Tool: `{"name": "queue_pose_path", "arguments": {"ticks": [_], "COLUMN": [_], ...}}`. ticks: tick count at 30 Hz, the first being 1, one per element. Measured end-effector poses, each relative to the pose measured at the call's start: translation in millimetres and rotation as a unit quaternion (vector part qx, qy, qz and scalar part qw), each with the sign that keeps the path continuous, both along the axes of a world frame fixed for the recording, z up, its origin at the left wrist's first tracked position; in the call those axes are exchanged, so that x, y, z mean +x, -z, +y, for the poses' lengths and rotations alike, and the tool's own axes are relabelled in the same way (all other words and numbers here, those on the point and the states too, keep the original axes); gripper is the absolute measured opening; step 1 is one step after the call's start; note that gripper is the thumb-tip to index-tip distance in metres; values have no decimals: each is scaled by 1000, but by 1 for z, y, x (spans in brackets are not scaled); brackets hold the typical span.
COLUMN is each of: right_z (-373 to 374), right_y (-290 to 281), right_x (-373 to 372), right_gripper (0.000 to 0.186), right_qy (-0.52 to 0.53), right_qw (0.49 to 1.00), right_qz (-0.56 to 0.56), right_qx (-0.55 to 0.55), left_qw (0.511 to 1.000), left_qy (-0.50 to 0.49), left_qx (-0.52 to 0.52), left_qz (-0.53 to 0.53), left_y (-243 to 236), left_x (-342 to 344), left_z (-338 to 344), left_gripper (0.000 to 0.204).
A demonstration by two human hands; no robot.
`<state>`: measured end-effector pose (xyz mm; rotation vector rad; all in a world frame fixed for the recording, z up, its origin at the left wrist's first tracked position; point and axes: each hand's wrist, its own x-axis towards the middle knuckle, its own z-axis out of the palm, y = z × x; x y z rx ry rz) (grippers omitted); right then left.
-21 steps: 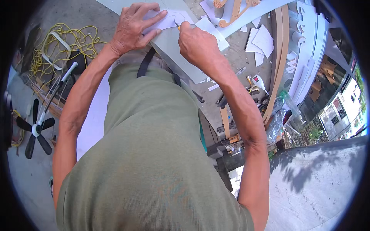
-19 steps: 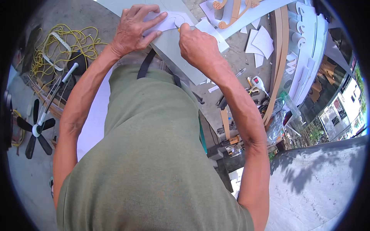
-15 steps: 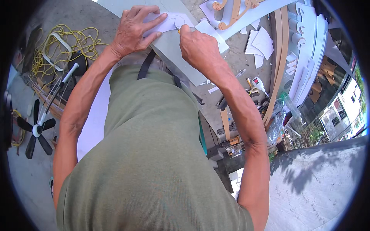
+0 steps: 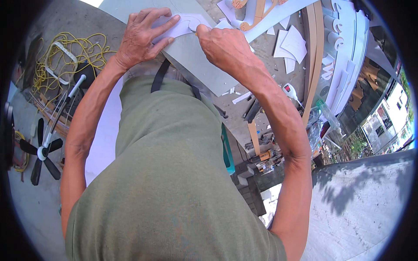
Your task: Cut out shapes from a white material using a utility knife.
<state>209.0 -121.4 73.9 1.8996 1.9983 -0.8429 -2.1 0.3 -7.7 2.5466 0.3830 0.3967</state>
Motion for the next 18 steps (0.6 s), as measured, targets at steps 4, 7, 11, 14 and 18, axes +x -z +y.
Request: {"name": "queue_pose_path", "arguments": {"ticks": [4, 7, 11, 14, 18], "right_z": [-6, -8, -6, -5, -3], "right_y": [3, 5, 5, 5, 3], "right_x": [2, 4, 6, 9, 9], "right_gripper": [5, 6, 5, 4, 4], "right_qy": [-6, -5, -15, -17, -12], "right_qw": [1000, 999, 1000, 999, 1000], "right_qz": [5, 12, 12, 21, 27], "right_qx": [18, 30, 24, 26, 10], "left_qw": [1000, 1000, 1000, 1000, 999], "left_qy": [14, 15, 16, 16, 19], "left_qx": [1, 4, -7, -8, -14], "left_qz": [-2, 3, 18, 24, 25], "left_y": [1, 1, -1, -2, -3], "left_x": [1, 1, 1, 1, 1], "left_z": [2, 1, 2, 2, 3], "left_gripper": [63, 62, 62, 62, 62]}}
